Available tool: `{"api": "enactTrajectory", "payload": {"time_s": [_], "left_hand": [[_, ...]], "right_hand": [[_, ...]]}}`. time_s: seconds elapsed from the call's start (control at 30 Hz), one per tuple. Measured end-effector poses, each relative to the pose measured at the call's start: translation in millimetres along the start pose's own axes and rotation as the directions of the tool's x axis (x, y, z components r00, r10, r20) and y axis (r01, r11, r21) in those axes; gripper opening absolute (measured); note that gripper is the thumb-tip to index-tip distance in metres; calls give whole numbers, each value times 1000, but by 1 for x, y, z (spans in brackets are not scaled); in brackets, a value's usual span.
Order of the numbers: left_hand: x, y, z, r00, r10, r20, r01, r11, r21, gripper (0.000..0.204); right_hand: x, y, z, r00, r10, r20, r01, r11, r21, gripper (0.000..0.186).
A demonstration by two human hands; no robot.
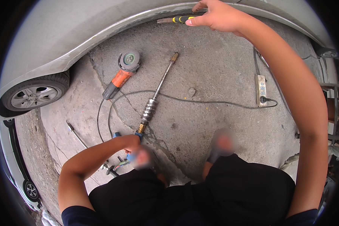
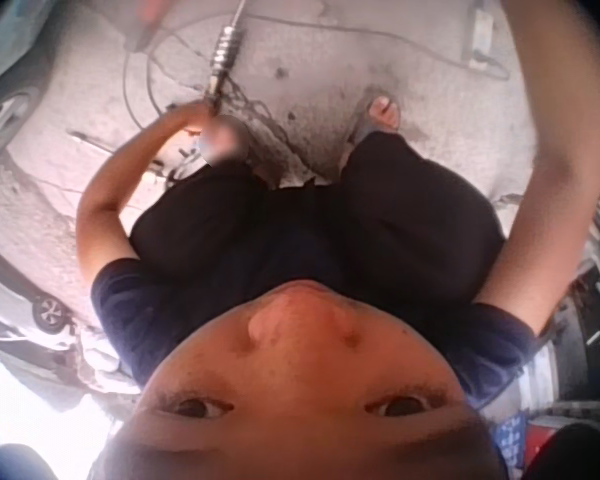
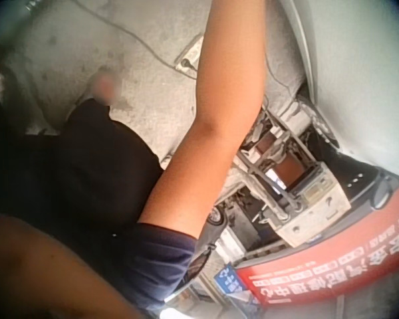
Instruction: The person uses a heat gun to apply heat to the lower edge of a car bumper, then uses a screwdriver to scrape and smooth the surface. They also use an angle grinder on the bumper area. Finally, they move a tool cart and walk around the garage area.
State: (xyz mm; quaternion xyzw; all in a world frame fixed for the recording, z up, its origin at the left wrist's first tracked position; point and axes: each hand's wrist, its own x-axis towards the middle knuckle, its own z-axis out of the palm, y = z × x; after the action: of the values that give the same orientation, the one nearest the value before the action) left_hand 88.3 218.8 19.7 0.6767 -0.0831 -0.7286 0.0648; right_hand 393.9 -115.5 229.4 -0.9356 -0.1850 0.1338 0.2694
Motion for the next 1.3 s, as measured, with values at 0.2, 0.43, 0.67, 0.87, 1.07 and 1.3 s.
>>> {"api": "enactTrajectory", "payload": {"time_s": [0.2,0.43,0.67,0.87,1.07,1.3], "left_hand": [[9,-18,31,999,-20,-34,19,1000,-21,27],[8,-9,36,987,-80,-143,76,997,-32,21],[11,-14,38,986,-85,-143,71,993,-99,19],[-5,-1,30,991,-50,-127,35,992,-122,37],[-7,-1,30,992,-54,-118,39,991,-126,51],[-8,2,31,985,-86,-150,63,987,-151,50]], "right_hand": [[4,-9,5,998,-37,54,32,996,84,68],[-1,-25,-6,992,-110,54,110,994,-5,69],[-4,-22,-23,992,-35,125,48,993,-109,67],[-21,-14,-30,998,38,54,-30,989,-145,57],[-26,-6,-14,997,13,-77,-30,975,-221,58],[-28,4,-10,997,60,-48,-64,995,-82,69]]}}
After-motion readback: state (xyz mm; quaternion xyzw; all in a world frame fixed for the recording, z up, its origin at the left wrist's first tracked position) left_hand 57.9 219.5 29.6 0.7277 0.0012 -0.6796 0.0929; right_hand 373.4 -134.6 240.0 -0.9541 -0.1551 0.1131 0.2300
